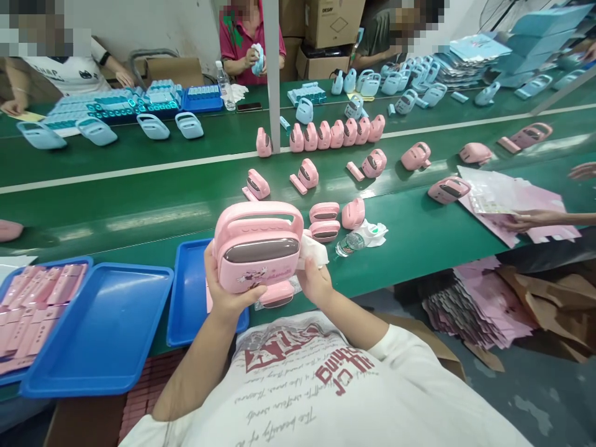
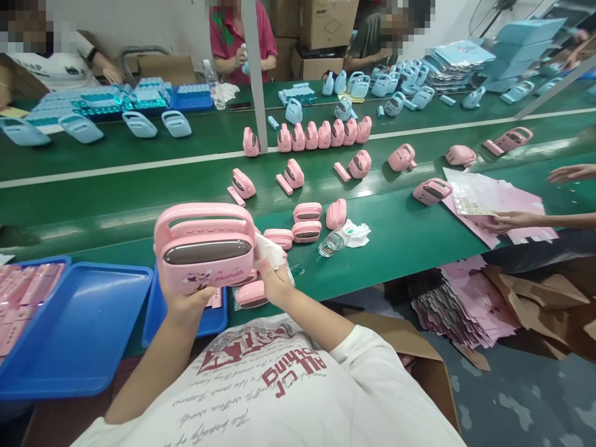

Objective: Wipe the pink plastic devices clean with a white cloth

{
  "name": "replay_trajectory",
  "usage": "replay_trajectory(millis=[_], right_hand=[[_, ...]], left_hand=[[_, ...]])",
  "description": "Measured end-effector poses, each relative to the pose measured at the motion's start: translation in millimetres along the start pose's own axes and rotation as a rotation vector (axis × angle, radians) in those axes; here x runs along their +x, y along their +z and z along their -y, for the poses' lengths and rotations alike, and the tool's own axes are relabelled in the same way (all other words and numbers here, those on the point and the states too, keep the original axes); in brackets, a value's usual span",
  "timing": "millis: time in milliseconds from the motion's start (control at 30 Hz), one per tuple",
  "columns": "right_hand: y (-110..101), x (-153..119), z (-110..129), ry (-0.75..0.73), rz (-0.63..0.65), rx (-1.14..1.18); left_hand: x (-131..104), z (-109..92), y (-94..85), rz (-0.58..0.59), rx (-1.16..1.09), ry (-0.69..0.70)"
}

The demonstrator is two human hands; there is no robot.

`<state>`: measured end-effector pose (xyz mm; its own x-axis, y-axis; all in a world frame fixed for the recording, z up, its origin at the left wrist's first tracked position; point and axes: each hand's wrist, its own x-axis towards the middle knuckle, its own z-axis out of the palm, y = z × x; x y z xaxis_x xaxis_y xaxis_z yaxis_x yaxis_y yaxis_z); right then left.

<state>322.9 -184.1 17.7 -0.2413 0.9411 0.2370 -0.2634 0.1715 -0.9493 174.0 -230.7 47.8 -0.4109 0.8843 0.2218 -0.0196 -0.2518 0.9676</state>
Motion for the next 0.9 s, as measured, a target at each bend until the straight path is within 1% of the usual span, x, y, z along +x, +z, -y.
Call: replay_trajectory(millis=[67,133,167,233,300,333,400,500,567,667,767,800,900], right_hand=[[4,-1,6,-0.079,0.073,-0.043],[8,0,12,-0.119,0.120,-0.066],[9,1,15,-0.116,0.119,-0.069],[10,6,18,-0.089,0.073,-0.063],[7,11,15,-0.050,0.041,-0.038],[5,13,12,-0.018,0.049,-0.013],[2,17,1,0.086,0.106,0.043],[2,20,-21,0.258,0.176,0.061],[6,23,-36,0.353,0.167,0.023],[10,28,-53,0.502,0.109,-0.021],[9,37,-63,0.562,0.044,-0.009],[7,40,-65,0.567,0.016,0.001],[-1,47,-70,0.613,-0.108,0.039]], left_hand=[[-3,0,-1.1,0.053,-0.049,-0.067],[-5,0,1.0,0.077,-0.135,-0.110],[-6,0,2.6,0.078,-0.172,-0.116],[-4,0,4.4,0.101,-0.206,-0.130],[3,1,1.2,0.148,-0.228,-0.153],[7,1,-2.8,0.163,-0.228,-0.173],[18,3,-15.1,0.151,-0.157,-0.247],[34,8,-38.9,0.058,0.118,-0.376],[44,12,-55.2,0.007,0.231,-0.413],[65,25,-80.5,-0.035,0.338,-0.390],[101,51,-109.9,-0.119,0.585,-0.369],[118,63,-120.2,-0.152,0.646,-0.382],[175,100,-148.2,-0.234,0.731,-0.437]])
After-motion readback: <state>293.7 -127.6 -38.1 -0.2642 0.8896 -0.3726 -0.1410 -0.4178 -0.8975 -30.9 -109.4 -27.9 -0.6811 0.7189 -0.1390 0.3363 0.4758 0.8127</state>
